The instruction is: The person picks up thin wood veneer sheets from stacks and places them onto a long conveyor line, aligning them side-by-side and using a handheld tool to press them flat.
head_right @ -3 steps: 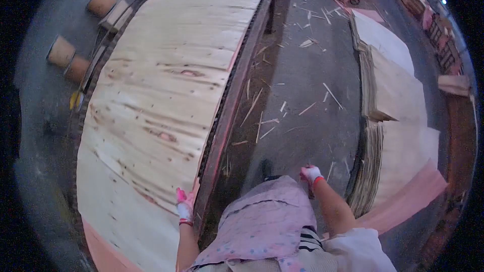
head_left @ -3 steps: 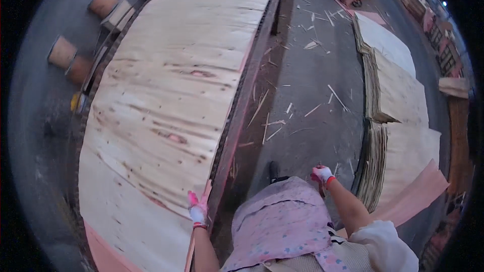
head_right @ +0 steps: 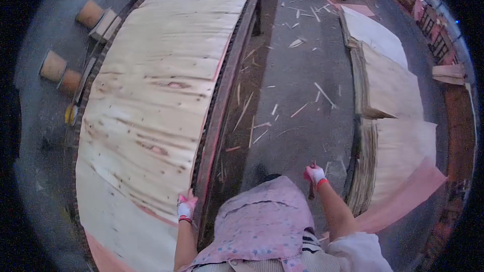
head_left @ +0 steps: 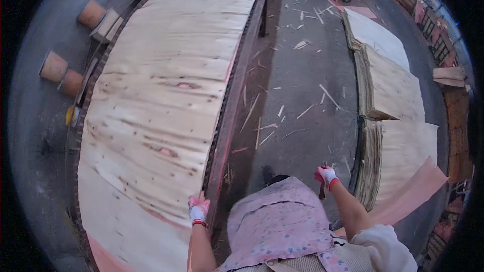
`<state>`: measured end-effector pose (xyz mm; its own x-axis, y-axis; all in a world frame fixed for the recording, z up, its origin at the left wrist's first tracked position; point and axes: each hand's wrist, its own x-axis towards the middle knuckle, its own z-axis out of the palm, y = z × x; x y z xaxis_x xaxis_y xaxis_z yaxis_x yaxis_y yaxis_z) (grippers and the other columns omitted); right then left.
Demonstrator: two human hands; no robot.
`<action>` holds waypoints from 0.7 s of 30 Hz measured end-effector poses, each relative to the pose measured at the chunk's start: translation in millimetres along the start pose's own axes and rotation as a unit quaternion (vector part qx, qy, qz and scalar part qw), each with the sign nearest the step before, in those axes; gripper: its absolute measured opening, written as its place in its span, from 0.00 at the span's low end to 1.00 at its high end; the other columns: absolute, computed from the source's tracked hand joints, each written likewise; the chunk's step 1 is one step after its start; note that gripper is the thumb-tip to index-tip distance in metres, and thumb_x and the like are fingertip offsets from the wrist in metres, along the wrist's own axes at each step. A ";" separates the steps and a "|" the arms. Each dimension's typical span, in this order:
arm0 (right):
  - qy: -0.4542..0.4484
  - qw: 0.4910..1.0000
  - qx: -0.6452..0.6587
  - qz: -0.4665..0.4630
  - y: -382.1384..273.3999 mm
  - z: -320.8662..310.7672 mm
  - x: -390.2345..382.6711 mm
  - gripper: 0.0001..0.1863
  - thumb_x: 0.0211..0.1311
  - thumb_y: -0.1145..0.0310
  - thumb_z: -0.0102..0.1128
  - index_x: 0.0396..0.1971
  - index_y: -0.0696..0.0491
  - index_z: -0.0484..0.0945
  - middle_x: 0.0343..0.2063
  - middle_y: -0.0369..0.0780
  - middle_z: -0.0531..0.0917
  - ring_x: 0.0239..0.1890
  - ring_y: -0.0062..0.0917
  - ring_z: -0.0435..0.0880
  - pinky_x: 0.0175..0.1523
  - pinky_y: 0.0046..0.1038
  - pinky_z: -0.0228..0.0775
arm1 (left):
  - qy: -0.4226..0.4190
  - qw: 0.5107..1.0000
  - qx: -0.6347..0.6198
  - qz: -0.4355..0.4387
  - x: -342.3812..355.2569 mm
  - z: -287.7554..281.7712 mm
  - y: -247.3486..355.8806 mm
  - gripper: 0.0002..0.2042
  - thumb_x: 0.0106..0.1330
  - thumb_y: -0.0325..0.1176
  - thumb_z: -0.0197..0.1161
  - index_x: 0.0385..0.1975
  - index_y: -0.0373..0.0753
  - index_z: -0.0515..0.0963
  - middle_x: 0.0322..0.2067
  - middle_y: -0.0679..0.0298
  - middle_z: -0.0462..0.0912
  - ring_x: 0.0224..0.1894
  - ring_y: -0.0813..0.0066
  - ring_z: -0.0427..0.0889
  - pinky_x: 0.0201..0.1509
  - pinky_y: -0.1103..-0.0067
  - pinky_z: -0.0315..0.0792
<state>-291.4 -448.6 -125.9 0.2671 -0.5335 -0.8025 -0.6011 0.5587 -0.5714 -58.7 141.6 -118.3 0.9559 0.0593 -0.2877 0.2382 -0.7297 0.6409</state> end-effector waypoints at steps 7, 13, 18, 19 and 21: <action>0.130 0.985 0.033 0.105 35.5 -77.2 38.7 0.07 0.57 0.68 0.55 0.34 0.53 0.72 0.19 0.42 0.79 0.17 0.31 0.78 0.19 0.34 0.67 | -0.104 0.956 0.259 -0.091 7.3 12.6 102.6 0.24 0.41 0.34 0.75 0.34 0.34 0.68 0.36 0.51 0.76 0.38 0.53 0.75 0.42 0.63 0.72; 0.203 0.968 0.080 0.122 -17.7 -17.2 73.6 0.07 0.55 0.69 0.56 0.31 0.55 0.73 0.20 0.41 0.78 0.17 0.29 0.77 0.19 0.31 0.67 | -0.057 0.978 0.039 -0.195 32.7 4.3 -45.2 0.19 0.48 0.38 0.71 0.32 0.35 0.71 0.21 0.56 0.75 0.25 0.58 0.72 0.32 0.64 0.70; 0.150 0.985 0.079 -0.045 -132.0 29.5 148.0 0.06 0.56 0.72 0.56 0.33 0.55 0.76 0.22 0.37 0.79 0.23 0.23 0.78 0.27 0.27 0.71 | -0.125 0.931 0.287 -0.188 53.4 35.3 -24.9 0.21 0.61 0.49 0.62 0.41 0.38 0.71 0.33 0.54 0.79 0.34 0.64 0.74 0.35 0.67 0.73; 0.159 0.983 0.080 -0.047 -162.7 43.6 160.1 0.06 0.56 0.72 0.56 0.33 0.55 0.76 0.22 0.37 0.79 0.23 0.23 0.78 0.27 0.27 0.71 | -0.115 0.928 0.285 -0.211 63.2 49.0 -0.6 0.21 0.62 0.49 0.61 0.43 0.38 0.70 0.34 0.55 0.78 0.35 0.64 0.74 0.36 0.67 0.73; 0.113 0.988 0.013 -0.104 -225.3 70.5 179.6 0.04 0.57 0.71 0.57 0.31 0.54 0.76 0.23 0.34 0.79 0.25 0.20 0.78 0.30 0.25 0.71 | -0.092 0.924 0.282 -0.241 96.0 67.7 53.5 0.21 0.63 0.48 0.59 0.46 0.38 0.68 0.36 0.56 0.77 0.37 0.65 0.74 0.37 0.67 0.73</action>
<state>-54.9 -625.5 -153.3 0.2073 -0.7649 -0.6098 -0.5310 0.4356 -0.7268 34.2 62.1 -159.8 0.7053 0.3909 -0.5914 0.4508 -0.8912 -0.0514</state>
